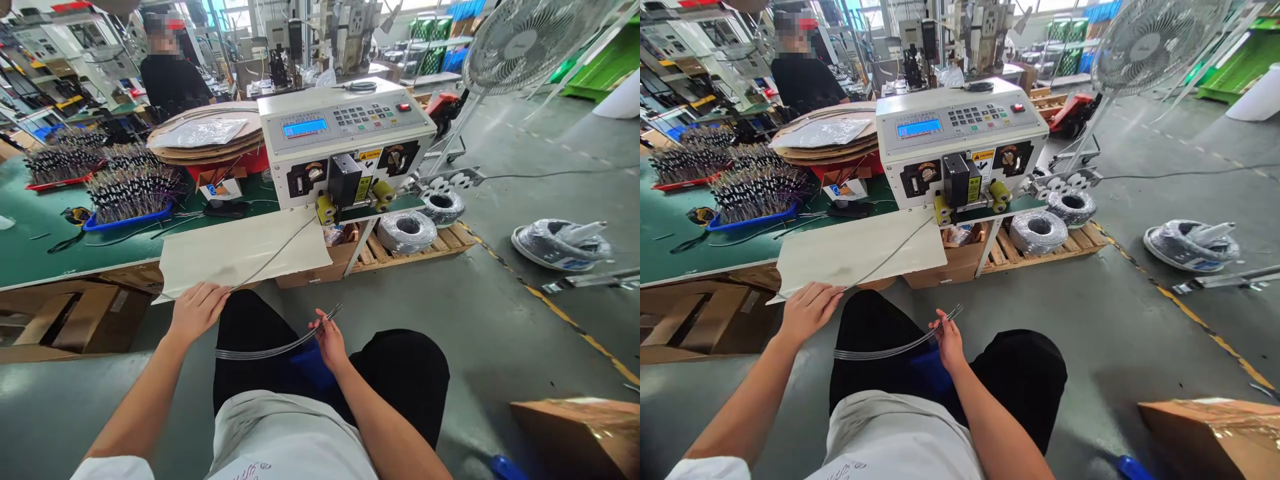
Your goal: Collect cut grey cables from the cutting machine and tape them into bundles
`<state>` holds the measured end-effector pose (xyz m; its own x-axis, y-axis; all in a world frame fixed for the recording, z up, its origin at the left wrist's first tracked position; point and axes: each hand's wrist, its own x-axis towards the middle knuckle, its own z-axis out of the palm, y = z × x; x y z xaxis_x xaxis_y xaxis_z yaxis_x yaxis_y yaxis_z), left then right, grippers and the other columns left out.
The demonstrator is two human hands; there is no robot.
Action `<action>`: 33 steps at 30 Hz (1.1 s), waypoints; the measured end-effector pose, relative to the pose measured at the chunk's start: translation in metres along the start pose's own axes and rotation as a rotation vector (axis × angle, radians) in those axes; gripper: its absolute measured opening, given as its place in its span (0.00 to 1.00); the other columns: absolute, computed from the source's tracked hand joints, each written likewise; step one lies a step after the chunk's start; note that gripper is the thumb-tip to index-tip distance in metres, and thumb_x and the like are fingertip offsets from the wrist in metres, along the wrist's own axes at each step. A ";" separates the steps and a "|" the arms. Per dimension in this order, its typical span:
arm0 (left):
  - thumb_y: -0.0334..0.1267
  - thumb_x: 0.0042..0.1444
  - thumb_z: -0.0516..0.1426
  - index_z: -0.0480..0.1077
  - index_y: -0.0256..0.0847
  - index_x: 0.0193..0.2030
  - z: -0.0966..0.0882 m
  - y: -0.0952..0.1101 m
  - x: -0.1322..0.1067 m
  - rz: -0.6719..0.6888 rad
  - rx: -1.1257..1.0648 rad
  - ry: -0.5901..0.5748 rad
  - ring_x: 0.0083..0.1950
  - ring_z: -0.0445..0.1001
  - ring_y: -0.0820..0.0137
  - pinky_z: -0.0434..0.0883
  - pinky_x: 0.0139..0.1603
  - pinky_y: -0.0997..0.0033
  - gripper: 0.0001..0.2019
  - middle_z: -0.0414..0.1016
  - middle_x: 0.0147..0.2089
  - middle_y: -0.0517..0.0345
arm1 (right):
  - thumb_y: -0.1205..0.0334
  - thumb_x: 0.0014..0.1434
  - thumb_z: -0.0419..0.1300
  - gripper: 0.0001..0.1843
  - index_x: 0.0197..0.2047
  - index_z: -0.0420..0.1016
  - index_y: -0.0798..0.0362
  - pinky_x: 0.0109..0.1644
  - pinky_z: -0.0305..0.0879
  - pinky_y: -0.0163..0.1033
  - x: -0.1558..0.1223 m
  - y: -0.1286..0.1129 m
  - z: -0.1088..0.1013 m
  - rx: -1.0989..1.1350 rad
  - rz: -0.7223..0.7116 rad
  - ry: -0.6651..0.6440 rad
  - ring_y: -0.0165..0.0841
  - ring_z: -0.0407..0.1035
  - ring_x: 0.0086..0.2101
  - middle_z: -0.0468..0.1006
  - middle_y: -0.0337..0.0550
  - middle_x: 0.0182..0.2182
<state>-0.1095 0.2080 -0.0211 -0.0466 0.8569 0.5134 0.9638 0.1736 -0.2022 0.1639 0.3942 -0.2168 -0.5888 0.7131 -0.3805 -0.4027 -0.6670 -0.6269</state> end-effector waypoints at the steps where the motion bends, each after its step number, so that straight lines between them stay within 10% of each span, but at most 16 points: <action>1: 0.36 0.62 0.57 0.70 0.44 0.52 0.000 0.003 -0.009 0.047 -0.012 0.032 0.39 0.73 0.67 0.68 0.43 0.66 0.12 0.76 0.39 0.56 | 0.47 0.54 0.68 0.22 0.49 0.79 0.49 0.52 0.70 0.43 0.000 0.000 0.003 0.016 -0.002 -0.020 0.35 0.77 0.38 0.76 0.35 0.27; 12: 0.33 0.65 0.54 0.71 0.41 0.49 0.035 0.133 -0.103 -0.005 -0.391 -0.315 0.38 0.75 0.71 0.71 0.38 0.70 0.08 0.78 0.38 0.57 | 0.49 0.58 0.65 0.20 0.51 0.76 0.48 0.54 0.71 0.47 -0.004 -0.001 0.004 0.080 0.047 -0.052 0.39 0.77 0.47 0.82 0.45 0.48; 22: 0.38 0.64 0.54 0.74 0.44 0.45 0.027 0.123 -0.095 -0.129 -0.243 -0.437 0.46 0.72 0.62 0.69 0.46 0.61 0.08 0.76 0.42 0.54 | 0.49 0.57 0.66 0.20 0.49 0.75 0.49 0.46 0.74 0.44 -0.005 -0.001 0.004 0.088 0.025 -0.053 0.35 0.78 0.36 0.80 0.38 0.33; 27: 0.43 0.64 0.53 0.75 0.46 0.44 0.030 0.111 -0.059 -0.117 -0.357 -0.492 0.47 0.73 0.61 0.70 0.48 0.57 0.10 0.76 0.45 0.54 | 0.48 0.55 0.67 0.17 0.43 0.76 0.49 0.46 0.74 0.44 -0.008 -0.006 0.005 0.109 0.003 -0.033 0.36 0.78 0.37 0.79 0.37 0.31; 33: 0.46 0.68 0.46 0.63 0.47 0.66 0.074 0.148 0.080 0.013 -0.844 -0.436 0.57 0.72 0.66 0.67 0.61 0.62 0.22 0.71 0.61 0.52 | 0.45 0.57 0.66 0.16 0.38 0.74 0.49 0.44 0.72 0.44 -0.021 -0.010 0.013 0.030 -0.007 -0.196 0.36 0.77 0.34 0.78 0.37 0.29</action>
<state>0.0096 0.3384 -0.0715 0.0358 0.9915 0.1247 0.8282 -0.0993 0.5516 0.1708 0.3834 -0.1934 -0.7100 0.6639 -0.2348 -0.4262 -0.6706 -0.6072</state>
